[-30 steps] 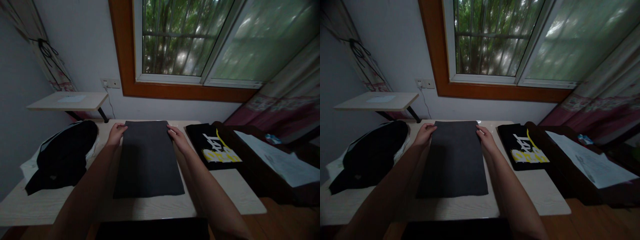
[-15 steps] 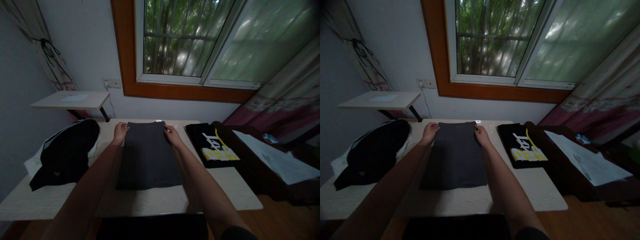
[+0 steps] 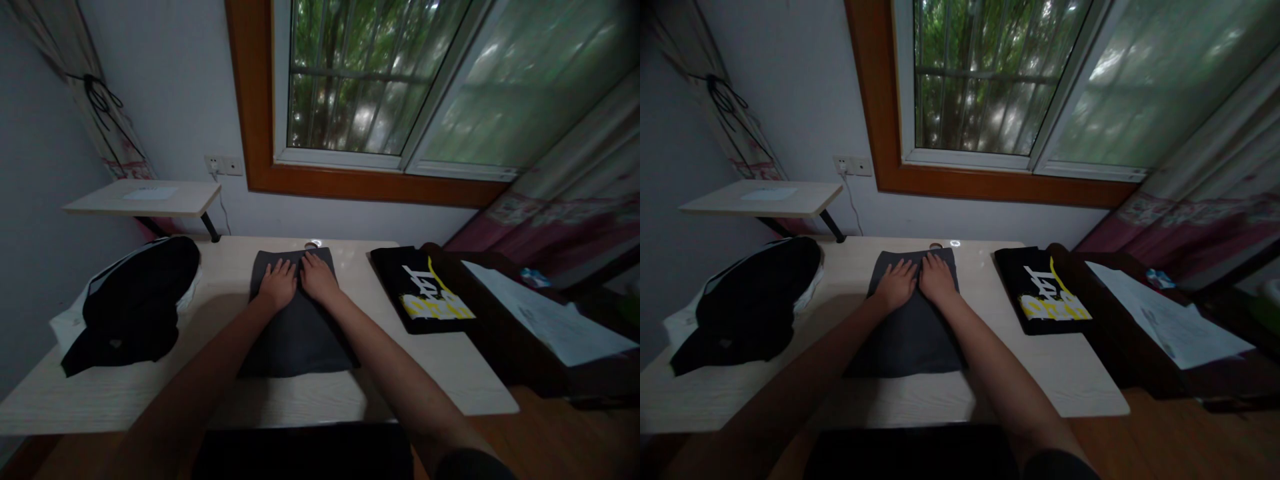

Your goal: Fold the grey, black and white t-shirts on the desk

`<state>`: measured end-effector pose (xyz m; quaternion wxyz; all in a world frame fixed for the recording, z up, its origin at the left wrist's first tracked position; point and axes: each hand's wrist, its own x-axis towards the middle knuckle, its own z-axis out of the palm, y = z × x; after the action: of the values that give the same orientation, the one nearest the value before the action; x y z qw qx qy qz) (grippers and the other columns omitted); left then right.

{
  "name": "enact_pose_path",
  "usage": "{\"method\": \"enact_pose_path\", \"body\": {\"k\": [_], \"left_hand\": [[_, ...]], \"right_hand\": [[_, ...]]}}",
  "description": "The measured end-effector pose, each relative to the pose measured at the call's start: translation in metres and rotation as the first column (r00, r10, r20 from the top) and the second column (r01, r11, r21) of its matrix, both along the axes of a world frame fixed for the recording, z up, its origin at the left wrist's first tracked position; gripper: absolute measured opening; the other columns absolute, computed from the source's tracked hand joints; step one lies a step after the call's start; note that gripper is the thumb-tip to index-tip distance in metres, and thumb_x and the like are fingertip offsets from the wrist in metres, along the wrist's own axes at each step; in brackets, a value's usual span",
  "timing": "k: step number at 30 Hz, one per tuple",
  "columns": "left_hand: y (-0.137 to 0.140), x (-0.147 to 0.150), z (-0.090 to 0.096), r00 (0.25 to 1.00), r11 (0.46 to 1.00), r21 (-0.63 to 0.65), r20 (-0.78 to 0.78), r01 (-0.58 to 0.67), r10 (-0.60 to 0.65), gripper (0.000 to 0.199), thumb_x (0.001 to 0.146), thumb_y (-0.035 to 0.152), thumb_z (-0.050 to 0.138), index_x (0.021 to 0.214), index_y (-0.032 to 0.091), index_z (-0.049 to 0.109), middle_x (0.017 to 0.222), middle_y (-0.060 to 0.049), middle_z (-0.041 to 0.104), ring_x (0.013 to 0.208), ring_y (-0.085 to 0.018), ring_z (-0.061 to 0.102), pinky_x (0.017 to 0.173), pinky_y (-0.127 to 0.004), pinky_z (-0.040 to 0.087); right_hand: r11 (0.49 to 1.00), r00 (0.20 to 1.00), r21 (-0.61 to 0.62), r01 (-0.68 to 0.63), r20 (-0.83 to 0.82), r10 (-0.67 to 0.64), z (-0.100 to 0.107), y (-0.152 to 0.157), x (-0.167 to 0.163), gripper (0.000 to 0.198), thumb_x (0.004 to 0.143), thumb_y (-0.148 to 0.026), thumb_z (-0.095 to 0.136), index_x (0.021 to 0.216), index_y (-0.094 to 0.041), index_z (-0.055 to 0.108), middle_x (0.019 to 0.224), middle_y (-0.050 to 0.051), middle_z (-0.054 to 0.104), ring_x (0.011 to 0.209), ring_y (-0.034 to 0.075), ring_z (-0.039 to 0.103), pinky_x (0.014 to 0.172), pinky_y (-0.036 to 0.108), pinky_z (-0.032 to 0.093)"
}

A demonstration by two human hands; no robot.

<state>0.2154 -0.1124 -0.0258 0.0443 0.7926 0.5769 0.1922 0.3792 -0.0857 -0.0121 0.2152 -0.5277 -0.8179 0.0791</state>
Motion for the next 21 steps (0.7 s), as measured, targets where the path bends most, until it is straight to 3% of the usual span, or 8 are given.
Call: {"method": "enact_pose_path", "body": {"k": [3, 6, 9, 13, 21], "left_hand": [[-0.004, 0.000, -0.008, 1.000, 1.000, 0.003, -0.022, -0.020, 0.020, 0.054, 0.098, 0.029, 0.039, 0.149, 0.017, 0.054, 0.158, -0.016, 0.047, 0.150, -0.036, 0.037, 0.124, -0.063, 0.017], [-0.003, -0.014, -0.013, 1.000, 0.999, 0.051, 0.006, -0.016, 0.015, 0.053, 0.098, 0.033, 0.041, 0.149, 0.023, 0.054, 0.160, -0.012, 0.046, 0.152, -0.032, 0.035, 0.126, -0.060, 0.013], [0.000, -0.035, -0.016, 0.998, 0.996, 0.071, 0.034, -0.056, 0.054, 0.054, 0.099, 0.036, 0.043, 0.151, 0.026, 0.052, 0.161, -0.012, 0.045, 0.153, -0.033, 0.032, 0.126, -0.062, 0.012], [0.005, -0.060, -0.019, 0.993, 0.993, 0.001, 0.009, -0.120, 0.120, 0.058, 0.101, 0.040, 0.040, 0.156, 0.022, 0.044, 0.163, -0.015, 0.039, 0.154, -0.035, 0.029, 0.122, -0.067, 0.017], [-0.006, -0.088, -0.022, 0.981, 0.988, -0.023, -0.125, -0.155, 0.151, 0.060, 0.105, 0.042, 0.030, 0.160, 0.020, 0.036, 0.166, -0.011, 0.034, 0.154, -0.030, 0.033, 0.124, -0.056, 0.024]], "right_hand": [[0.997, 0.998, -0.076, 0.023, 0.058, -0.019, -0.006, -0.009, -0.019, 0.052, 0.102, -0.032, 0.041, 0.151, -0.015, 0.050, 0.163, 0.015, 0.039, 0.152, 0.033, 0.033, 0.124, 0.056, 0.024], [0.996, 0.998, -0.070, 0.049, 0.050, -0.045, -0.015, -0.013, -0.019, 0.053, 0.105, -0.038, 0.038, 0.152, -0.016, 0.048, 0.165, 0.015, 0.034, 0.155, 0.031, 0.029, 0.125, 0.058, 0.020], [0.998, 0.998, -0.039, 0.056, 0.017, -0.055, -0.023, -0.012, -0.005, 0.055, 0.106, -0.042, 0.037, 0.153, -0.016, 0.047, 0.167, 0.014, 0.032, 0.156, 0.030, 0.026, 0.126, 0.058, 0.016], [0.995, 0.995, -0.031, 0.095, 0.014, -0.094, -0.028, -0.011, 0.018, 0.058, 0.106, -0.049, 0.035, 0.154, -0.018, 0.047, 0.166, 0.013, 0.033, 0.156, 0.029, 0.026, 0.126, 0.056, 0.014], [0.968, 0.957, -0.100, 0.231, 0.203, -0.207, -0.021, -0.028, 0.063, 0.063, 0.108, -0.052, 0.024, 0.160, -0.017, 0.037, 0.170, 0.009, 0.024, 0.157, 0.030, 0.022, 0.126, 0.055, 0.017]]}}
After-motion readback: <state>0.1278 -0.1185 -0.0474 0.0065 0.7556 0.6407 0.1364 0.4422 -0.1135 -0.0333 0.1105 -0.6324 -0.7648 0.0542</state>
